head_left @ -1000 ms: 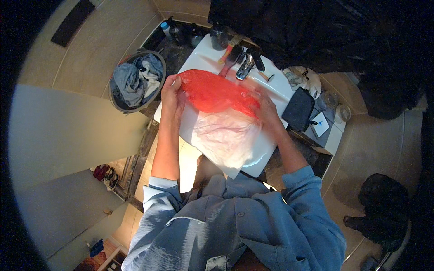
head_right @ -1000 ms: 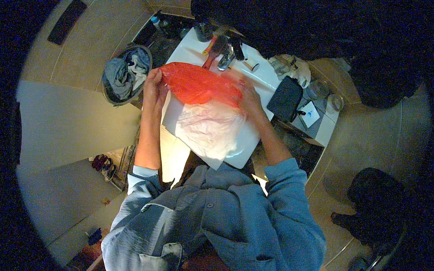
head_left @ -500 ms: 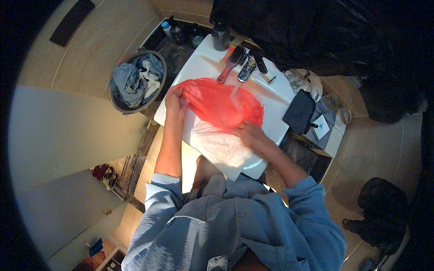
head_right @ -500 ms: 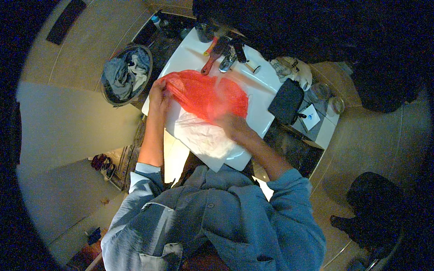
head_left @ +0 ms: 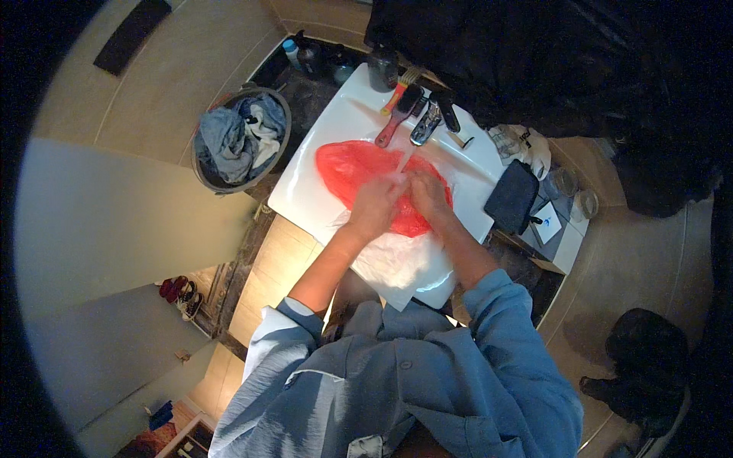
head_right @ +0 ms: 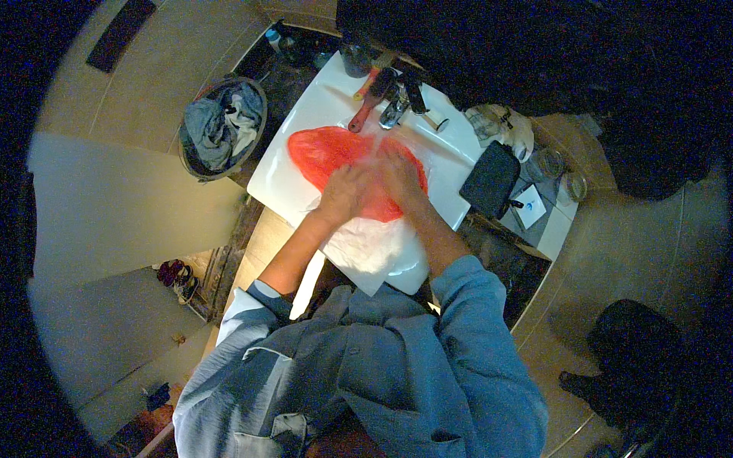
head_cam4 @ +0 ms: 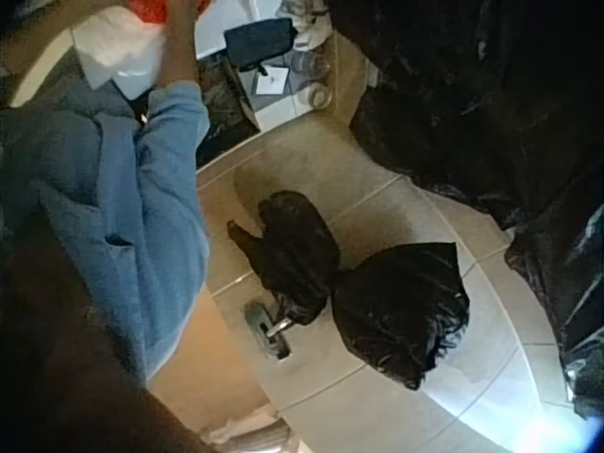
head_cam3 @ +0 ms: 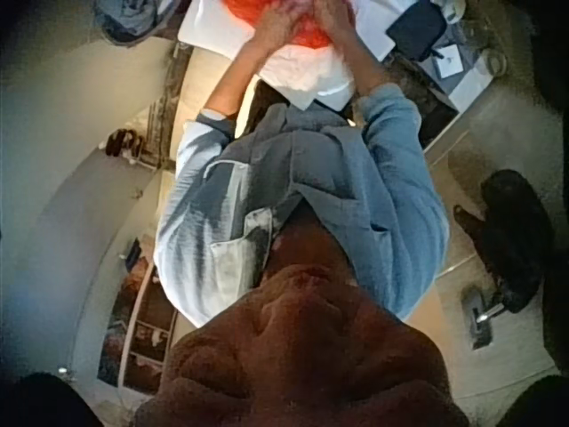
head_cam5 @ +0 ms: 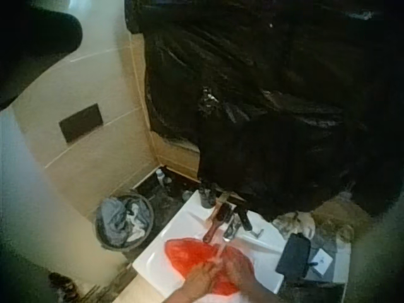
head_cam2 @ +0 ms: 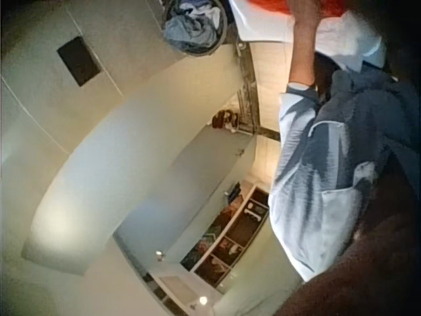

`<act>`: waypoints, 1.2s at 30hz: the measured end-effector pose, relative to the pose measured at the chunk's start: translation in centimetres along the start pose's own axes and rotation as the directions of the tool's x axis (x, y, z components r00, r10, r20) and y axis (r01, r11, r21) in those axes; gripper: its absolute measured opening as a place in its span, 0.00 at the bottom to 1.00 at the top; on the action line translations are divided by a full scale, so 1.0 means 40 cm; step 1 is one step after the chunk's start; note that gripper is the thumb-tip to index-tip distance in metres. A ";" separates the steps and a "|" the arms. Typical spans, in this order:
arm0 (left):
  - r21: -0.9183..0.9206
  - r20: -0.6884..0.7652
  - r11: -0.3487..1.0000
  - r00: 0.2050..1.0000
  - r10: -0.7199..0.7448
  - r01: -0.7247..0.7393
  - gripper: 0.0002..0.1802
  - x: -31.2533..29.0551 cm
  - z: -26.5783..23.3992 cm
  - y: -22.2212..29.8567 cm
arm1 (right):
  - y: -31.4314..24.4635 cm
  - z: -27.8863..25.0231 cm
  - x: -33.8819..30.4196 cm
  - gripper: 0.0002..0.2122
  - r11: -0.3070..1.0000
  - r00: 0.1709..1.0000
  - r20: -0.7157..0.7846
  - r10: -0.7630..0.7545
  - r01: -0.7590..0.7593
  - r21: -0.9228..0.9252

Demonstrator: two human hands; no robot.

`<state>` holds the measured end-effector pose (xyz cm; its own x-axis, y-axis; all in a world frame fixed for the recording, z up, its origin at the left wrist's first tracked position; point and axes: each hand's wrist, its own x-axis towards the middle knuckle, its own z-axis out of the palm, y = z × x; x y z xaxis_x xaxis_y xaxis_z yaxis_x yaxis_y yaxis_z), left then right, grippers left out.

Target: The person washes a red plastic bag in a bathroom sink using running water. They rinse the bag repeatedly, wring it out, and place it back in the sink. The person also briefly handles a pair of shoes and a small cloth.

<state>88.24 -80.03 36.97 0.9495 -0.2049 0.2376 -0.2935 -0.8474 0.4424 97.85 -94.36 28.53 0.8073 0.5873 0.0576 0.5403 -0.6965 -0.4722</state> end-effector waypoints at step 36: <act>-0.605 0.210 0.728 0.946 -0.247 0.324 0.10 0.043 0.000 -0.196 | -0.105 -0.294 -0.108 0.03 0.494 0.731 -0.295 0.616 -0.066 0.867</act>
<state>92.16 -73.75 33.91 0.9940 -0.0869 -0.0659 0.0273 -0.3868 0.9218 94.88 -98.81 40.62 0.9926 -0.1213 0.0111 0.0081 -0.0251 -0.9997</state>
